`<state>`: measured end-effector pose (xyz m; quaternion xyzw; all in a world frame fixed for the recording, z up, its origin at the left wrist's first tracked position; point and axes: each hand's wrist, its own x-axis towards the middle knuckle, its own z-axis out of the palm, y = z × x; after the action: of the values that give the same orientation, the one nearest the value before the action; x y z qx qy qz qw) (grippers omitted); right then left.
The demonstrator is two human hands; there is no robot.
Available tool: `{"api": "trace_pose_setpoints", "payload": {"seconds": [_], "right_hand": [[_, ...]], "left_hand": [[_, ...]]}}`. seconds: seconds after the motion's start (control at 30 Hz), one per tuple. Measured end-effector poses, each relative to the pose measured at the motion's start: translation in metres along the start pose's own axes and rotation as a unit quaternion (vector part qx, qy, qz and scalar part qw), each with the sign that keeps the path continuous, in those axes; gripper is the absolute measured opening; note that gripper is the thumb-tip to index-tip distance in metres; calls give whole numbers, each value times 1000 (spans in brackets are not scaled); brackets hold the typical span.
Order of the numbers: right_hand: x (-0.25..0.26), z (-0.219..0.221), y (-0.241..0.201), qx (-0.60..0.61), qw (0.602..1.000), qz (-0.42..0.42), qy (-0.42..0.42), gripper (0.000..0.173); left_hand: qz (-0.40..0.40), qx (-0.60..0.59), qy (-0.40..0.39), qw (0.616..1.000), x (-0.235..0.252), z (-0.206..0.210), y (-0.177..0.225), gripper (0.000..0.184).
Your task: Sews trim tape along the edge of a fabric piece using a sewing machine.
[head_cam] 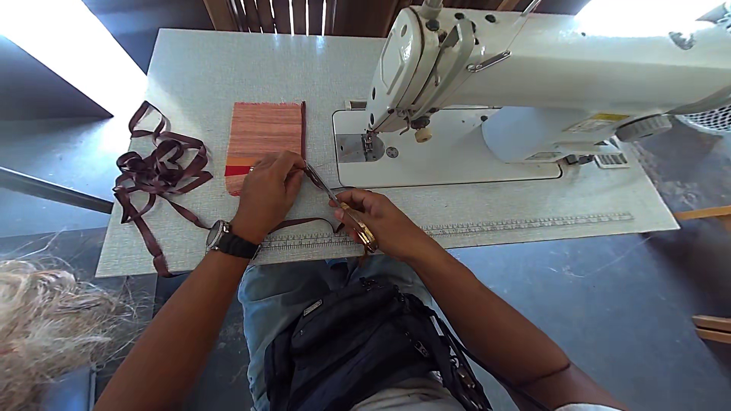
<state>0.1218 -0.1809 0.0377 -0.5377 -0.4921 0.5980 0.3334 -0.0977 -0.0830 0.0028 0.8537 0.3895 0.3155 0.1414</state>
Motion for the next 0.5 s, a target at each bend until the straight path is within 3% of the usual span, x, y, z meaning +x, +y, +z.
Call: {"api": "trace_pose_setpoints", "payload": {"seconds": [0.37,0.5], "right_hand": [[2,-2,0,-66,998,-23,-9,24],[-13,-9,-3,-85,996,-27,22,28]], "left_hand": [[6,-2,4,1000,-2,0,-1,17],[-1,-8,0,1000,-2,-1,1,18]]}}
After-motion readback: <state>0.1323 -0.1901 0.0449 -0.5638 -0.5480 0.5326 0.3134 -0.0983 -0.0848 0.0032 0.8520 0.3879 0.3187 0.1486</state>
